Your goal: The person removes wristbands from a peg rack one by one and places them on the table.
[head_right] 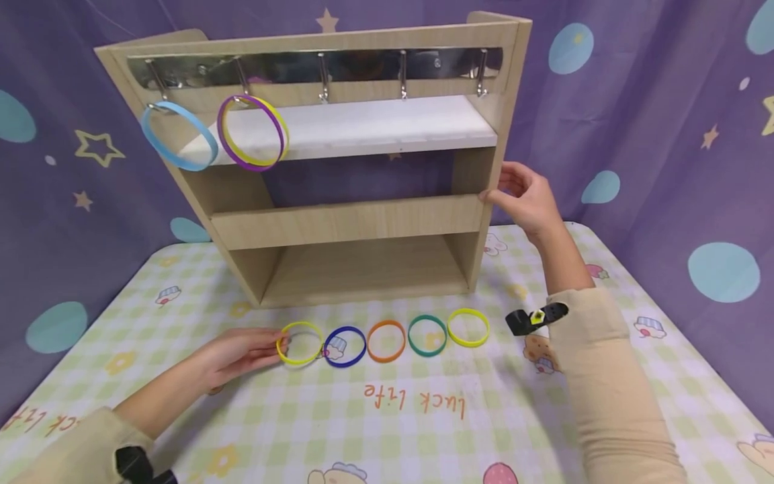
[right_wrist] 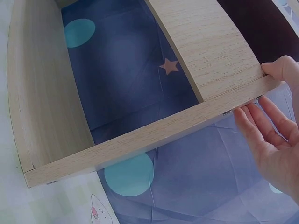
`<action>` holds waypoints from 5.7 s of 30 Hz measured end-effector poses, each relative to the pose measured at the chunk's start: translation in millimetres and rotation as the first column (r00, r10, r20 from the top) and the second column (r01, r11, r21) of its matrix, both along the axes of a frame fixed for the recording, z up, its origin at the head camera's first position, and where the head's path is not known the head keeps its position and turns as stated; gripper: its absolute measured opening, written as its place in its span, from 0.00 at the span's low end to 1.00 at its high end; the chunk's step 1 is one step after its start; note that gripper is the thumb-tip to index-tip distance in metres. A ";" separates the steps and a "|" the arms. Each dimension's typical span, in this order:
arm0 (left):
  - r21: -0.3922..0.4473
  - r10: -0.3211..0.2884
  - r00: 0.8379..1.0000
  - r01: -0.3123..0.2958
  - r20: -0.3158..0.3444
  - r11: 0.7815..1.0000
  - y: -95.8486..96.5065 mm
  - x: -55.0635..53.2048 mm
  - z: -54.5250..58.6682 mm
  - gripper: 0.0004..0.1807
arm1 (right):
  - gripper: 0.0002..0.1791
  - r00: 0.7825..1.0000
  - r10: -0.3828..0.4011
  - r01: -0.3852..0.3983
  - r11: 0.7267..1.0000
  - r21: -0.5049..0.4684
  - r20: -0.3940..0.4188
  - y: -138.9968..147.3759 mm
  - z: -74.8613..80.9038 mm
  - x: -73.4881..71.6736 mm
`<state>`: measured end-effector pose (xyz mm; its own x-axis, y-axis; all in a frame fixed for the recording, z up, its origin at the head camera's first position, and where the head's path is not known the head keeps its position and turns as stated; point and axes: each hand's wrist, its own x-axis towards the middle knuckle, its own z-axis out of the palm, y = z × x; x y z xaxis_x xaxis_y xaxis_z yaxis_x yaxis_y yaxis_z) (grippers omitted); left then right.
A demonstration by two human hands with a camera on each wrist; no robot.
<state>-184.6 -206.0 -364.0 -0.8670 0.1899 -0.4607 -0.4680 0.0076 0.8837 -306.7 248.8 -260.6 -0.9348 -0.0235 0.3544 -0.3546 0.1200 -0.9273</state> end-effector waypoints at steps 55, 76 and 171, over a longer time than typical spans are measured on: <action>-0.500 -0.241 0.854 -0.025 -0.461 0.866 5.9 -15.7 153.6 0.26 | 0.18 1.000 0.020 -0.021 0.998 -0.063 -0.009 -4.6 -3.3 1.3; 0.269 0.317 0.821 -0.208 -0.475 0.940 41.2 -14.5 191.6 0.04 | 0.17 1.000 -0.016 0.018 0.994 -0.107 0.022 -9.9 -4.0 4.8; 0.531 0.395 0.899 -0.246 -0.187 0.811 22.9 5.3 150.5 0.03 | 0.16 0.997 -0.021 0.006 0.979 -0.204 -0.068 -15.9 -10.7 4.5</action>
<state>-179.3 -183.1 -213.6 -0.9929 0.0101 -0.1185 -0.1037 -0.5600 0.8220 -302.2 232.9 -271.3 -0.9073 0.0681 0.4148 -0.4189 -0.0633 -0.9058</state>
